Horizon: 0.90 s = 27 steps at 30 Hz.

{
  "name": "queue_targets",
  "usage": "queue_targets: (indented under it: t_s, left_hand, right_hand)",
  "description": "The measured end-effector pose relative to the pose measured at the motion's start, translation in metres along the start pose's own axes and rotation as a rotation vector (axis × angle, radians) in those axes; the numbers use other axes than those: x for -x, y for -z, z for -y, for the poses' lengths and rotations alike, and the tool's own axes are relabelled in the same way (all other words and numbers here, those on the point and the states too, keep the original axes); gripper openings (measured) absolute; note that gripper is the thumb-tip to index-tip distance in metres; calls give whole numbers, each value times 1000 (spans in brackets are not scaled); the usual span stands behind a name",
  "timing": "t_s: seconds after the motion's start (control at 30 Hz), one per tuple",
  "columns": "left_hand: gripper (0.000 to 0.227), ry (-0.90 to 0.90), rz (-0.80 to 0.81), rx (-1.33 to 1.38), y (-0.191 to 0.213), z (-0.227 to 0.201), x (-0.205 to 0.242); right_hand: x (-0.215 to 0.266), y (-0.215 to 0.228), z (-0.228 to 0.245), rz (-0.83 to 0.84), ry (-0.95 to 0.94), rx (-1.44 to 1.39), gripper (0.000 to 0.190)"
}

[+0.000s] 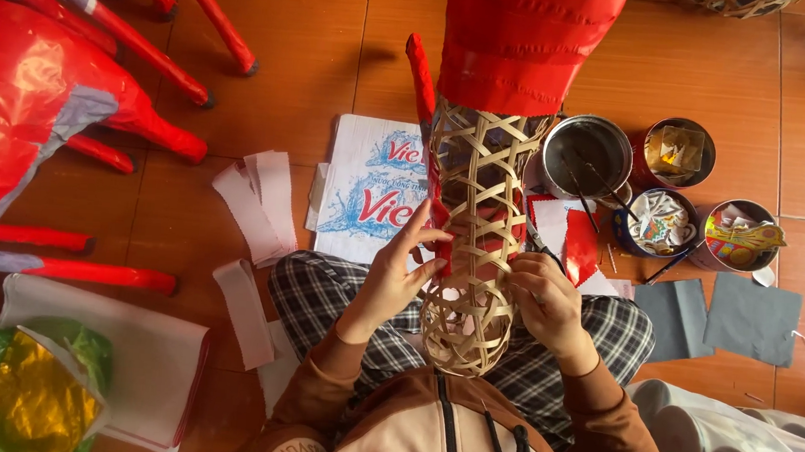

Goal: Applying paper strips to a bamboo frame to create a decorative figure

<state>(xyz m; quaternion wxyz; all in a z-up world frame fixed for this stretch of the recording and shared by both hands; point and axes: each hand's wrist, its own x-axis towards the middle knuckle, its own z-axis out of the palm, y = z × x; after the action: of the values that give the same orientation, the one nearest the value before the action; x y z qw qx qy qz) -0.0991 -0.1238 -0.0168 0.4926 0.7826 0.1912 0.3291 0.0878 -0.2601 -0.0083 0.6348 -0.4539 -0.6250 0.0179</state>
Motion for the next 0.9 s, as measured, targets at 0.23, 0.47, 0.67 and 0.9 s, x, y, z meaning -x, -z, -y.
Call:
queue_targets:
  t_s: [0.23, 0.47, 0.67, 0.9]
  left_hand:
    - [100, 82, 212, 102, 7, 9, -27]
    - [91, 39, 355, -197, 5, -23, -39]
    - [78, -97, 205, -146, 4, -15, -29]
    - [26, -227, -227, -195, -10, 61, -35]
  right_hand:
    - [5, -2, -4, -53, 18, 73, 5]
    - [-1, -9, 4, -65, 10, 123, 4]
    - [9, 7, -10, -64, -12, 91, 3]
    - [-6, 14, -4, -99, -16, 47, 2]
